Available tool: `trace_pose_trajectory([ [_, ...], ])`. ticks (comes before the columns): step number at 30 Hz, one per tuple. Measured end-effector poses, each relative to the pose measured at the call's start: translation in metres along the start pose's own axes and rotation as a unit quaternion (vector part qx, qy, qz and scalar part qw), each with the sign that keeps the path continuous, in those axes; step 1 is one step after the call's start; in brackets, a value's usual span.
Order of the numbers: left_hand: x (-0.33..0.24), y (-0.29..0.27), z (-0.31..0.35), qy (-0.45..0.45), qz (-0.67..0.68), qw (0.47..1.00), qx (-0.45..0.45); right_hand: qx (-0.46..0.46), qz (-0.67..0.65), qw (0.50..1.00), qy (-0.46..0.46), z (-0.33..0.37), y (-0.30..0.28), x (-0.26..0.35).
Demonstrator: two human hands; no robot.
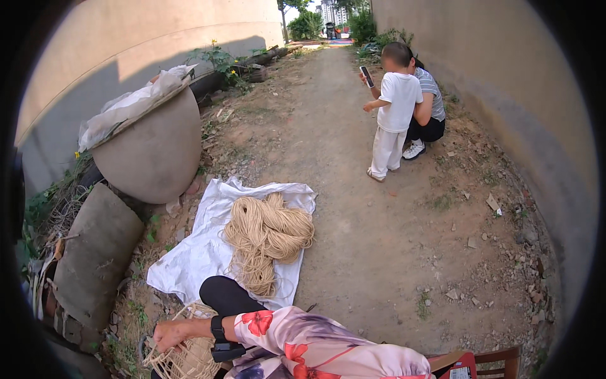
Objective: Weaving a small wicker basket using light-colored flexible strips.
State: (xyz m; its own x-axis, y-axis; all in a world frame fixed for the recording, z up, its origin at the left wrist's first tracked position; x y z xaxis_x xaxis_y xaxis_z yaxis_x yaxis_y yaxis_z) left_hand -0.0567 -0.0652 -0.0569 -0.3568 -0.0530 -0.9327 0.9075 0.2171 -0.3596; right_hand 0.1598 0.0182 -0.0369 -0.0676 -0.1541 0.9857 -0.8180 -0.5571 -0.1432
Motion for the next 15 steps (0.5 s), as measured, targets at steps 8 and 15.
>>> trace_pose_trajectory([
  [8, 0.01, -0.006, -0.003, -0.001, -0.005, 1.0, -0.015, -0.004, 0.032, 0.999, 0.001, 0.0, 0.017, 0.005],
  [15, 0.008, -0.014, 0.002, 0.002, -0.023, 0.999, -0.036, 0.0, 0.041, 0.999, -0.007, -0.003, 0.022, 0.007],
])
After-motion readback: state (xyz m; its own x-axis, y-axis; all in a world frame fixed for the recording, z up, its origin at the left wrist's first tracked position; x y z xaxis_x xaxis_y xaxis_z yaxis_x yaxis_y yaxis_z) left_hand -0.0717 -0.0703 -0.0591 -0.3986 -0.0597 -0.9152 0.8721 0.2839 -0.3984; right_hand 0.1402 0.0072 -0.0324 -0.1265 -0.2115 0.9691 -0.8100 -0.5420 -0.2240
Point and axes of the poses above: each hand's wrist, its own z-axis away from the middle knuckle, its own y-axis out of the palm, x = y × z, the point moved 4 cm from there along -z, towards the middle knuckle
